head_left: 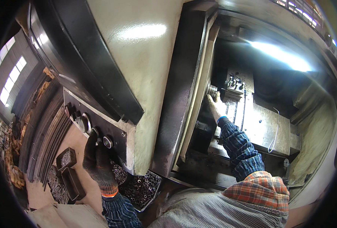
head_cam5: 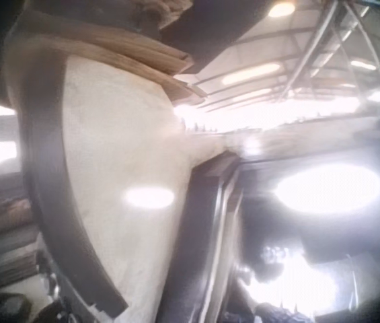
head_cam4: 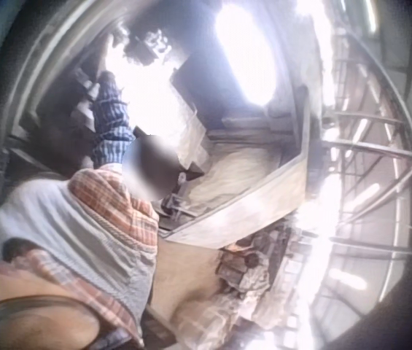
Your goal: The person repeatedly loads small metal rings into a CNC lathe, operates the machine controls, and removes the processed parts. The operator places the rings into a tray and continues the cycle.
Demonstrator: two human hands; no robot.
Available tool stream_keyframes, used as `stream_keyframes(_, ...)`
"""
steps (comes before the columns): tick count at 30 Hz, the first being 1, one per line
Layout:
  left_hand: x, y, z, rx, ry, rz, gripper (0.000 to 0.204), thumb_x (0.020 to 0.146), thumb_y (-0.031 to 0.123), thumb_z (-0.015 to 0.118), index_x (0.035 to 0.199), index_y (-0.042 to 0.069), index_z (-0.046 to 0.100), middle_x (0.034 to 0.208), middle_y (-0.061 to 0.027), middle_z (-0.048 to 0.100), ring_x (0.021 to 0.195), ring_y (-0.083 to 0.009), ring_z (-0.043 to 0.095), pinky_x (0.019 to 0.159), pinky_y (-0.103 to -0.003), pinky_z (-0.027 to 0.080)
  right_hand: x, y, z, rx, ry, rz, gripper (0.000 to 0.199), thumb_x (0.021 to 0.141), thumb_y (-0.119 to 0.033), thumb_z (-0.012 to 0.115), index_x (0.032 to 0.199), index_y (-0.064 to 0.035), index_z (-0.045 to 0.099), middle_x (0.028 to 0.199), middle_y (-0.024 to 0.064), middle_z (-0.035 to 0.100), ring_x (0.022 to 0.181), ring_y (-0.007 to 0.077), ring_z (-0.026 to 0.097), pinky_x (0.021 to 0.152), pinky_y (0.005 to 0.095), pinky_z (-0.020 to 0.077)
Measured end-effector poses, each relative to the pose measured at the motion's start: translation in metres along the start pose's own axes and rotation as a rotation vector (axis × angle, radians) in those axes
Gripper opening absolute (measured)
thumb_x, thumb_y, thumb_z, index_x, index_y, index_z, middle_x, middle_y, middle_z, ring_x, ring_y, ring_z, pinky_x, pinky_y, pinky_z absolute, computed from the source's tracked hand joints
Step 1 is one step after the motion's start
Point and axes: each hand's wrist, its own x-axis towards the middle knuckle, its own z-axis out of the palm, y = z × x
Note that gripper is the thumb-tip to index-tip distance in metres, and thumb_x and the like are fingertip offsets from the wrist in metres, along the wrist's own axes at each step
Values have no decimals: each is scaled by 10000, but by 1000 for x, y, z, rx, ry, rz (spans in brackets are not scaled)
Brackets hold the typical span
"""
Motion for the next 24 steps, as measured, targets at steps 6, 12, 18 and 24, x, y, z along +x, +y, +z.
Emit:
stream_keyframes(6,-19,-2,12,120,14,154,448,981,175,498,1370,-47,503,1207,-128,640,1003,-168,613,866,-276,486,18,21,-5,-37,-82,-49,754,918,-400,621,1494,-40,293,1274,280,589,1188,398,577,981,422,452)
stream_keyframes(12,-34,5,11,388,-24,139,434,960,125,499,1352,-59,515,1310,-160,599,1127,-218,605,975,-318,468,52,6,-47,-603,-358,-243,693,907,-314,632,1456,-6,343,1102,296,648,1005,398,657,856,447,521)
stream_keyframes(18,-33,7,12,360,-49,192,429,943,56,494,1357,-57,509,1321,-170,592,1180,-231,587,994,-338,464,141,-41,-59,-1012,-150,-313,572,886,-219,598,1395,-8,441,1076,241,681,1014,402,657,849,468,533)
stream_keyframes(24,-33,10,12,425,-66,207,432,942,-17,464,1372,-53,495,1343,-178,576,1205,-225,569,1011,-325,448,255,24,22,-1629,-361,45,246,727,-194,758,972,-192,778,1028,45,743,983,261,710,759,457,584)
